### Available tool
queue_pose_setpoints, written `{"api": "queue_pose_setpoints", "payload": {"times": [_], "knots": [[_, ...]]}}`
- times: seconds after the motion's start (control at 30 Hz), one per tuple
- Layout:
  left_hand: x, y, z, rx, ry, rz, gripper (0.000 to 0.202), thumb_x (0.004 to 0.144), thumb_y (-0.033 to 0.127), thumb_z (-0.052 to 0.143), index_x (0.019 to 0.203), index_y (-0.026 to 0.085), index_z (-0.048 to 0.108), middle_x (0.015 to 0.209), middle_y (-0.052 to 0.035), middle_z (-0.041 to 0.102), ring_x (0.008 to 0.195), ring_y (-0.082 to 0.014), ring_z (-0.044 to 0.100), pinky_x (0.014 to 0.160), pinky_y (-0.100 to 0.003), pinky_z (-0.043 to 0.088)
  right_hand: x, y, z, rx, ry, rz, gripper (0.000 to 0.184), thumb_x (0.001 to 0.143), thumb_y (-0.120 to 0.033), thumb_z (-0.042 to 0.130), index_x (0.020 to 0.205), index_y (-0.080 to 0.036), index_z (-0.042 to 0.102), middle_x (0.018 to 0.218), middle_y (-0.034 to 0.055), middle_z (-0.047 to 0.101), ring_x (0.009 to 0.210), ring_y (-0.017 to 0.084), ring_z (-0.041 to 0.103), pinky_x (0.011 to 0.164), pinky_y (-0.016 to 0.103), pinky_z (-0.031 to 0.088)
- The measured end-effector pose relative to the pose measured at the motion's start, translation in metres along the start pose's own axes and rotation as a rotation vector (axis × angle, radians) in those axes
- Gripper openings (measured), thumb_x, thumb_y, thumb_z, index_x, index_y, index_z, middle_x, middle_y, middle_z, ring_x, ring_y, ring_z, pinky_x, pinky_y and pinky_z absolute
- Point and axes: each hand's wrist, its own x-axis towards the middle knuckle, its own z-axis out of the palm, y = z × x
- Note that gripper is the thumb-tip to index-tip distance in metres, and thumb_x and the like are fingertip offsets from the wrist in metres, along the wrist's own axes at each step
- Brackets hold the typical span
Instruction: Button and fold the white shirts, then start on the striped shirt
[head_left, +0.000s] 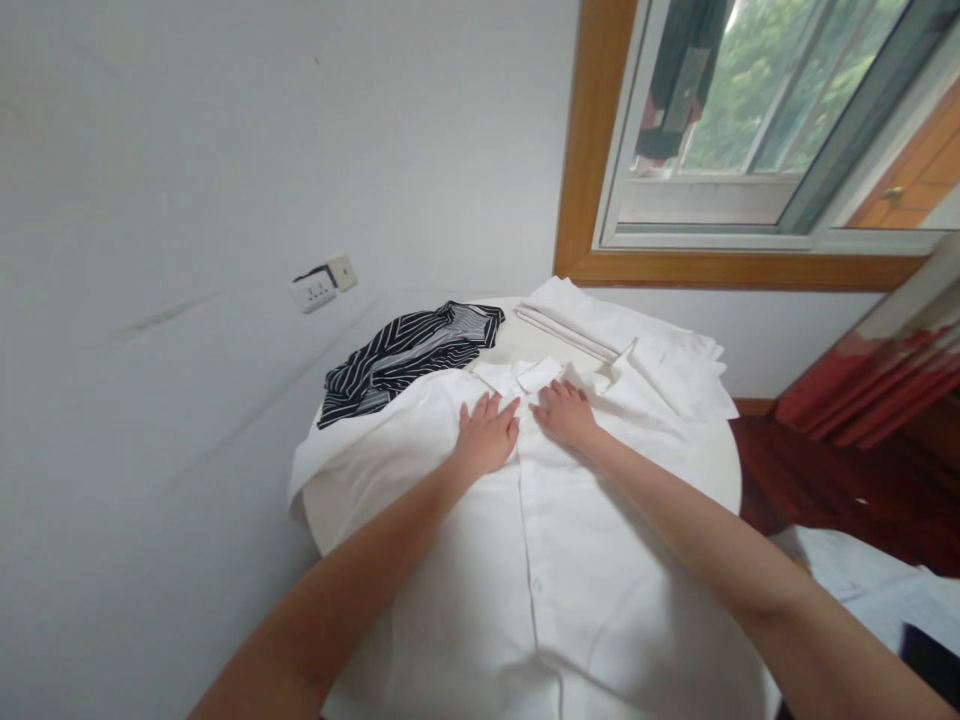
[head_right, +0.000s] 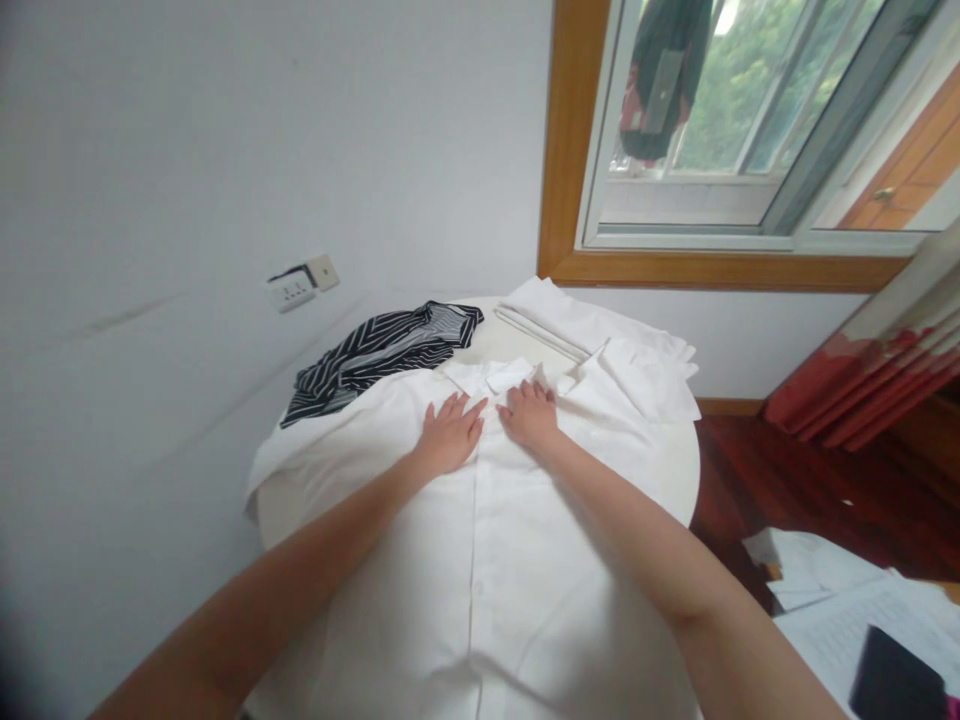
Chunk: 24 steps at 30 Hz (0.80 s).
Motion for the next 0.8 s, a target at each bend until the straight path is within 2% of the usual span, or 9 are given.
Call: {"api": "queue_pose_setpoints", "payload": {"times": [0.13, 0.3, 0.4, 0.53, 0.67, 0.8], "knots": [[0.022, -0.013, 0.005, 0.002, 0.012, 0.018, 0.049, 0.097, 0.038, 0.033, 0.145, 0.032, 0.044, 0.152, -0.0086, 0.042, 0.142, -0.0297, 0.035, 0.112, -0.063, 0.025, 0.026, 0.017, 0.005, 0.009, -0.025, -0.019, 0.058, 0.099, -0.058, 0.025, 0.144, -0.027, 0.044, 0.159, 0.0072, 0.03, 0.145, 0.03, 0.025, 0.114, 0.058, 0.021], [0.037, -0.018, 0.008, 0.007, 0.01, 0.004, 0.05, 0.098, 0.038, 0.031, 0.145, 0.031, 0.044, 0.152, -0.0098, 0.042, 0.142, -0.0301, 0.035, 0.112, -0.064, 0.026, 0.043, 0.022, 0.01, 0.011, -0.033, -0.038, 0.064, 0.098, -0.061, 0.023, 0.147, -0.025, 0.041, 0.16, 0.0068, 0.027, 0.147, 0.029, 0.019, 0.116, 0.059, 0.013], [0.04, -0.02, 0.01, 0.004, 0.017, -0.003, 0.049, 0.098, 0.039, 0.031, 0.144, 0.031, 0.045, 0.152, -0.0088, 0.042, 0.142, -0.0296, 0.035, 0.113, -0.062, 0.026, 0.047, 0.022, 0.012, 0.009, 0.001, 0.027, 0.068, 0.097, -0.063, 0.022, 0.15, -0.023, 0.038, 0.16, 0.0086, 0.026, 0.147, 0.029, 0.019, 0.117, 0.056, 0.013], [0.039, -0.021, 0.01, 0.0, 0.019, -0.002, 0.048, 0.097, 0.04, 0.033, 0.143, 0.032, 0.046, 0.152, -0.0072, 0.042, 0.142, -0.0284, 0.034, 0.114, -0.06, 0.025, 0.051, 0.032, 0.014, 0.003, 0.025, 0.112, 0.069, 0.097, -0.063, 0.022, 0.151, -0.022, 0.036, 0.16, 0.0101, 0.026, 0.147, 0.031, 0.022, 0.116, 0.053, 0.016], [0.039, -0.022, 0.009, -0.01, 0.008, -0.003, 0.048, 0.098, 0.041, 0.033, 0.143, 0.032, 0.046, 0.153, -0.0066, 0.041, 0.143, -0.0281, 0.034, 0.114, -0.059, 0.026, 0.056, 0.054, 0.015, -0.005, 0.051, 0.158, 0.067, 0.097, -0.061, 0.027, 0.149, -0.022, 0.039, 0.158, 0.0124, 0.031, 0.142, 0.031, 0.032, 0.113, 0.047, 0.026], [0.038, -0.025, 0.009, -0.012, -0.004, 0.021, 0.048, 0.098, 0.041, 0.032, 0.143, 0.03, 0.047, 0.153, -0.007, 0.041, 0.142, -0.0284, 0.034, 0.114, -0.059, 0.027, 0.055, 0.076, 0.014, -0.016, 0.089, 0.201, 0.06, 0.098, -0.055, 0.031, 0.146, -0.02, 0.043, 0.155, 0.0142, 0.036, 0.138, 0.031, 0.039, 0.11, 0.044, 0.031]]}}
